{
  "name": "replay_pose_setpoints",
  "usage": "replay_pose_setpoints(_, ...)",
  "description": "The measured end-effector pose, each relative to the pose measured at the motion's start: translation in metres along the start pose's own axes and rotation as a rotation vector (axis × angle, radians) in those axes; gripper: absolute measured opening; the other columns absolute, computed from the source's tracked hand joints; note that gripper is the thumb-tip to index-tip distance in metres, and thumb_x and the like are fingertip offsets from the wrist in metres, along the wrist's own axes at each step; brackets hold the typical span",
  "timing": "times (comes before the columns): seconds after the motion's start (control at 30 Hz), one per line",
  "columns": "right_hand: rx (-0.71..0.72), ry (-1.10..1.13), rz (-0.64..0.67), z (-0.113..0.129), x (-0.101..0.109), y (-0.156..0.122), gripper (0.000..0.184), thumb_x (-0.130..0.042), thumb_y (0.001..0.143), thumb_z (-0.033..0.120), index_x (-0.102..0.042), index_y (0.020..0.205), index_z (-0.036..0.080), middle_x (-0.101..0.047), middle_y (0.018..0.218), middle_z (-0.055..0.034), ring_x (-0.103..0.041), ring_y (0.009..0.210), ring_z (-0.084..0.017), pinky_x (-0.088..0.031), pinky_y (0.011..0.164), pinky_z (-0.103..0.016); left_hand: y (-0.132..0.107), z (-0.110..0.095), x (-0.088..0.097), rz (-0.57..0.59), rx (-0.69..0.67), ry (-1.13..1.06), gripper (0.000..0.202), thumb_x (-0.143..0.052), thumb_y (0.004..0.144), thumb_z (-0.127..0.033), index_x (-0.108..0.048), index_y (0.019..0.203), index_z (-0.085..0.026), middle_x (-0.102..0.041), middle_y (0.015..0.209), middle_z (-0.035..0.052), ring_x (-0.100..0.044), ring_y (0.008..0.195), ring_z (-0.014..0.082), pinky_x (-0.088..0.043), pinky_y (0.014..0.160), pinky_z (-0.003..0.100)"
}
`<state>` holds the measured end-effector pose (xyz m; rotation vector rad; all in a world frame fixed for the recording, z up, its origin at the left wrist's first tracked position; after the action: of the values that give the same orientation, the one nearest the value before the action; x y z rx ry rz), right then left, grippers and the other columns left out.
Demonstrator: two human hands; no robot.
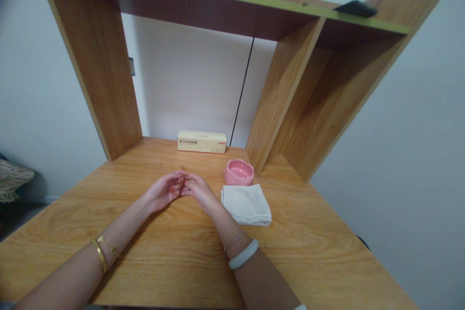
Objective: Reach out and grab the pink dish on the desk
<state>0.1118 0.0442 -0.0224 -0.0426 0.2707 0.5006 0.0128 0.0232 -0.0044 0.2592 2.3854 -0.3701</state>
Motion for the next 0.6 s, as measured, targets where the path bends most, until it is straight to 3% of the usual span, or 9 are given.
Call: replay_pose_setpoints(0.6, 0.002, 0.000, 0.013, -0.0002, 0.0001, -0.0002, 0.016, -0.058, 0.066, 0.025, -0.056, 0.080, 0.016, -0.064, 0.071, -0.0020, -0.060, 0.063, -0.012, -0.045, 0.065, -0.028, 0.0000, -0.0004, -0.0012, -0.005, 0.004, -0.011, 0.005, -0.049, 0.072, -0.010, -0.054, 0.073, -0.012, -0.045, 0.053, -0.0049, -0.028, 0.034, -0.0004, -0.028, 0.035, 0.010)
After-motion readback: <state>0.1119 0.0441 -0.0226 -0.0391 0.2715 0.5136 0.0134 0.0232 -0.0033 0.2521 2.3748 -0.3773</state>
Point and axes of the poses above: each hand's wrist, its own y-axis towards the middle knuckle, its own x-axis out of the back of the hand, z = x × y, the point moved 3 cm from there along y, towards the middle knuckle
